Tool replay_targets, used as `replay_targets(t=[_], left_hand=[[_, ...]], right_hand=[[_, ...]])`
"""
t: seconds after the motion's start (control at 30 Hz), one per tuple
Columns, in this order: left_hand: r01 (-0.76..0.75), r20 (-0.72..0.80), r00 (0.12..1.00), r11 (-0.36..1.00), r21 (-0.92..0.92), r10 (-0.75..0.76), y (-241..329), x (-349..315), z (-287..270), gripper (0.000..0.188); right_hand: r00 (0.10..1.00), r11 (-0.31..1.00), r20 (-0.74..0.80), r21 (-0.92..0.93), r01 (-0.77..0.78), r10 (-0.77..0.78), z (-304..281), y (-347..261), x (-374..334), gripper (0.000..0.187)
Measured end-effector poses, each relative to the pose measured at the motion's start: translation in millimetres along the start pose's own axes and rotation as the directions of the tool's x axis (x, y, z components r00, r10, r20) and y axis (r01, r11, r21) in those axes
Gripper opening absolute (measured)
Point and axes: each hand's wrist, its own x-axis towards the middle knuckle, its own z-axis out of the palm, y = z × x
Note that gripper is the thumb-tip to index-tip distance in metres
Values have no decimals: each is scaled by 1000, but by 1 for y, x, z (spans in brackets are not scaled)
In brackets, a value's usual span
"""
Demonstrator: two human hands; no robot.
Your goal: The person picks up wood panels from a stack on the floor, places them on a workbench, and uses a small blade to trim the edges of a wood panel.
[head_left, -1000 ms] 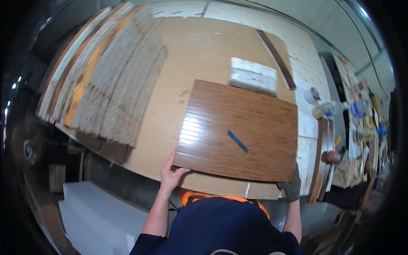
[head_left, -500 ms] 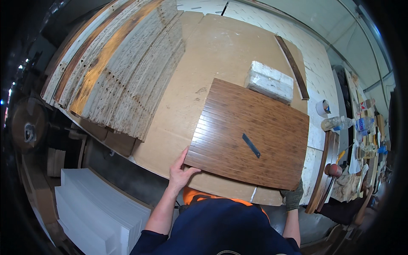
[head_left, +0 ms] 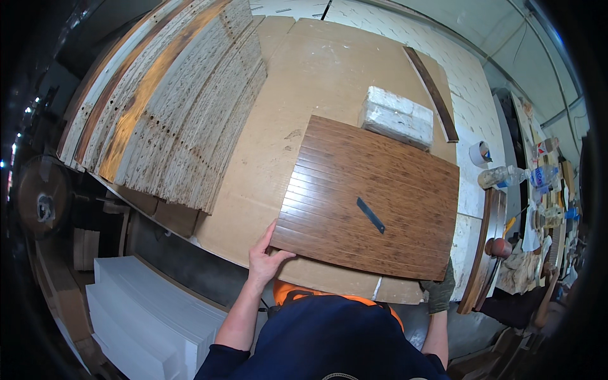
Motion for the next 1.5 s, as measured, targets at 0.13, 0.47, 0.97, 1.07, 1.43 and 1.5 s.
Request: replay_targets(t=[0.13,0.47,0.97,1.07,1.43,1.5], left_hand=[[9,-6,1000,1000,0,-9,0,-2,-3,85],[104,-19,994,994,-43,-104,8,1,9,76],[31,-58,998,997,69,-27,7,-5,3,75],[87,-69,994,996,2,-87,6,-6,-2,75],[24,-2,1000,1000,-10,-24,14,-4,3,81],[39,-9,999,999,33,-39,13,-4,3,82]], right_hand=[[1000,999,23,32,4,-5,1,-5,-1,93],[993,975,-48,199,-95,106,11,19,-13,74],[997,997,-70,-69,-26,21,2,-3,-10,71],[998,999,-43,-27,38,-39,7,5,-7,70],[998,992,-22,112,-56,59,-2,-4,-8,80],[996,983,-16,159,-88,91,-2,-8,-7,80]])
